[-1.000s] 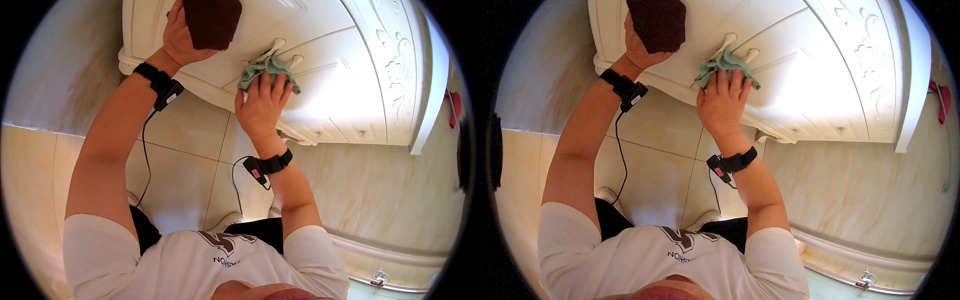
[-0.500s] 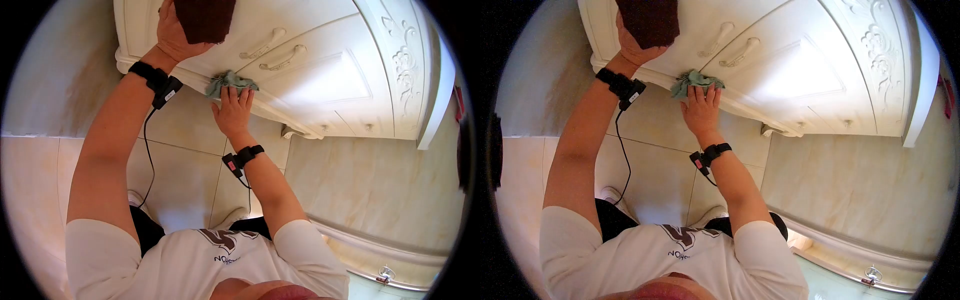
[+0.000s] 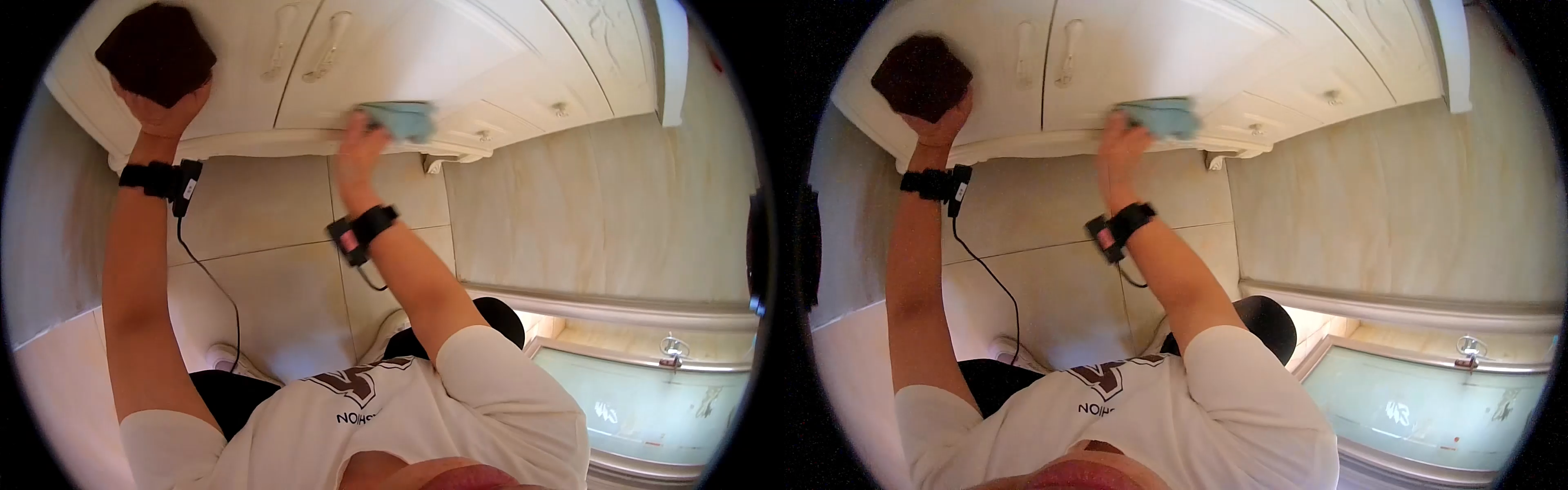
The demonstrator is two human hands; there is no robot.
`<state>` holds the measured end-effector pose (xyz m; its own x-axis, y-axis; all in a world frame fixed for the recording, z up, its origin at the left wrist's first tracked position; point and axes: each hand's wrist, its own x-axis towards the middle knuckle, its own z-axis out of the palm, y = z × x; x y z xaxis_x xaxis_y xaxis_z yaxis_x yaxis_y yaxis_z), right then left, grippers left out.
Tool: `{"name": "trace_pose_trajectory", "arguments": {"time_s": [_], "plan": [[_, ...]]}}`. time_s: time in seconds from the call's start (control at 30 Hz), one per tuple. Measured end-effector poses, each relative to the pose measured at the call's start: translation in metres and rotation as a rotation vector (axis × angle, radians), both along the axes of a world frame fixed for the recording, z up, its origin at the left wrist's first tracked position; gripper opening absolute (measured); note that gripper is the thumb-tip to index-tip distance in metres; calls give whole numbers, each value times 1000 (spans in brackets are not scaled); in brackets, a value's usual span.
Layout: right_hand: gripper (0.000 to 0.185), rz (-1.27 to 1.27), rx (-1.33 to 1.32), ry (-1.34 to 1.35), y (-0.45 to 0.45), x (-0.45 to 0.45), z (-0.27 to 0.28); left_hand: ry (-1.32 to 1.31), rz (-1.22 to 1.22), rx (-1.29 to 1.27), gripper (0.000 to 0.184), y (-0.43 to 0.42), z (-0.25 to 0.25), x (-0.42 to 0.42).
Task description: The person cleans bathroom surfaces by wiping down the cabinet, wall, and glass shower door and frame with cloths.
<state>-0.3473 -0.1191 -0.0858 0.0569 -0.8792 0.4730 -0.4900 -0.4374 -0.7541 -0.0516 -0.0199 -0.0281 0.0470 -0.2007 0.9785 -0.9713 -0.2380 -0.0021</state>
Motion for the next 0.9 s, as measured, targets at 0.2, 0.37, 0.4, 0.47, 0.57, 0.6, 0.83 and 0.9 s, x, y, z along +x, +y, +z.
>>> {"name": "trace_pose_trajectory", "arguments": {"time_s": [0.2,0.37,0.4,0.47,0.57,0.6,0.83,0.9], "plan": [[52,99,202,-224,27,28,-21,139,-162,-22,62,-10,-20,15],[67,-189,565,-642,-23,-21,46,68,-60,-60,62,-3,2,-1],[67,-187,567,-639,-25,-25,49,81,-110,-74,63,-2,3,-1],[70,-136,646,-857,-29,-29,53,37,-81,-68,64,-1,4,0],[71,144,414,-628,-6,-1,32,-10,-3,-40,66,1,5,-7],[71,147,412,-628,9,8,41,-10,50,-15,65,2,5,-10],[56,-138,48,-450,-47,-17,104,29,-101,-71,65,-1,4,-3],[46,-424,5,-774,-96,-39,112,23,-25,-10,64,2,8,-6]]}}
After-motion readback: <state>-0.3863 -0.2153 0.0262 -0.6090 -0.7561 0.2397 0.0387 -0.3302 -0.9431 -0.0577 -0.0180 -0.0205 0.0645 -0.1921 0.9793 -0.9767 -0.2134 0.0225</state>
